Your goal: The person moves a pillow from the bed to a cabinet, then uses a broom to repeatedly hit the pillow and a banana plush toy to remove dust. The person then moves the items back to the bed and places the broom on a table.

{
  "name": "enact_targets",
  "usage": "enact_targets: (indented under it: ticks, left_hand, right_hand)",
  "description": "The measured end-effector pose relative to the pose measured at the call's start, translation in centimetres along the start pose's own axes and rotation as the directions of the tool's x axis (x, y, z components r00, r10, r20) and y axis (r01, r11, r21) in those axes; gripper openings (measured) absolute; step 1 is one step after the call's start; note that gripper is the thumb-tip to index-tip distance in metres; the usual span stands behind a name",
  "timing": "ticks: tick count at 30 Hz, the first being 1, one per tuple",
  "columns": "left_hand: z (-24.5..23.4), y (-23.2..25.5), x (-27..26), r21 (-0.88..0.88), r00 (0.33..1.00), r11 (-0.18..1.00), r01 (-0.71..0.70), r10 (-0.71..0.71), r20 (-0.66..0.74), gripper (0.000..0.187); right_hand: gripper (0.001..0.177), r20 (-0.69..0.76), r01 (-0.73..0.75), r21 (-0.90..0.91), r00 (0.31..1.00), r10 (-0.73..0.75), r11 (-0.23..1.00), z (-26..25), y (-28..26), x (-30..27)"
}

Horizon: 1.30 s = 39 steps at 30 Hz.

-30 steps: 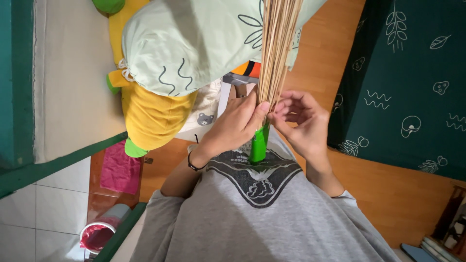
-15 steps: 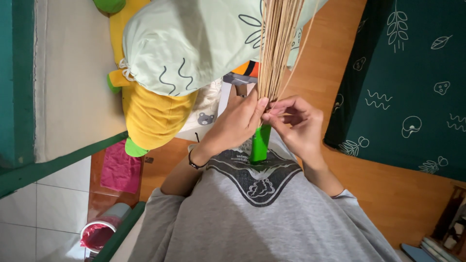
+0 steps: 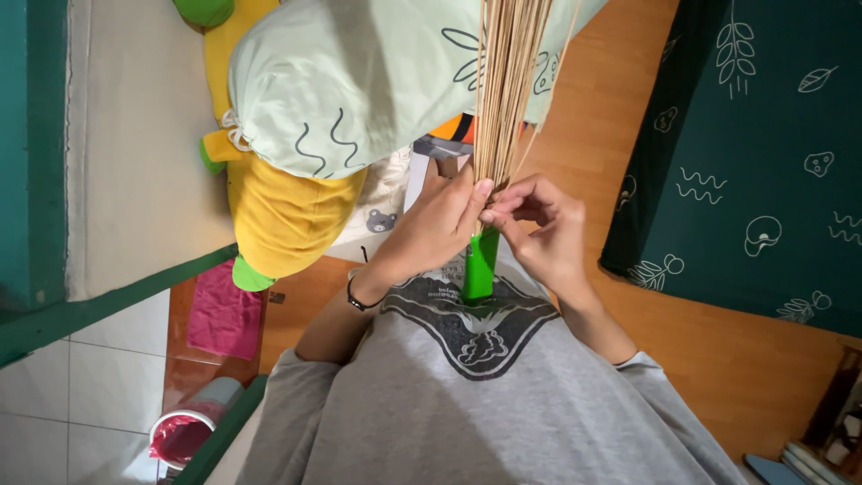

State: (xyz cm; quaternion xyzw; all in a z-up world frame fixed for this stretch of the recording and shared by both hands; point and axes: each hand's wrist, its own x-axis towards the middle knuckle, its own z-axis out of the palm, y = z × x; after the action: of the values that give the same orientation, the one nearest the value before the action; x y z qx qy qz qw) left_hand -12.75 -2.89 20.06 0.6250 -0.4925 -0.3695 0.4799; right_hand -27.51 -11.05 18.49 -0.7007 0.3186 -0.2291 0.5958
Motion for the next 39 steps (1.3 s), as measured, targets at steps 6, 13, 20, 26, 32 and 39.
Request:
enact_targets:
  ticks: [6,13,20,26,32,39]
  left_hand:
    - [0.3,-0.9,-0.6,0.17,0.987,0.978,-0.119,0.135,-0.085,0.02]
    - [0.0,-1.2,-0.5,-0.045,0.997,0.996,0.078,-0.078,-0.004,0.023]
    - [0.0,-1.2,-0.4,-0.012,0.996,1.0,-0.005,0.004,-0.091,0.022]
    - [0.7,-1.2,-0.6,0.21,0.984,0.976,-0.066,0.099,-0.149,0.024]
    - [0.6,-0.6,-0.3,-0.024,0.994,0.997,0.078,-0.08,-0.076,0.032]
    - [0.6,-2.6,0.0,-0.088,0.998,0.996,-0.005,0.0,-0.059,0.03]
  right_hand:
    - [0.02,0.062,-0.119,0.087,0.992,0.113,0.989,0.1,0.3,0.2]
    - [0.019,0.11,-0.173,0.073,0.98,0.165,0.982,0.1,0.5,0.7]
    - [0.009,-0.003,-0.141,0.195,0.99,0.144,0.971,0.7,0.8,0.6]
    - [0.008,0.015,-0.134,0.125,0.991,0.133,0.983,0.7,1.5,0.4]
    - [0.01,0.048,-0.185,0.088,0.982,0.182,0.979,0.6,1.6,0.3]
    - [0.009,0.042,-0.099,0.029,0.994,0.097,0.995,0.5,0.8,1.0]
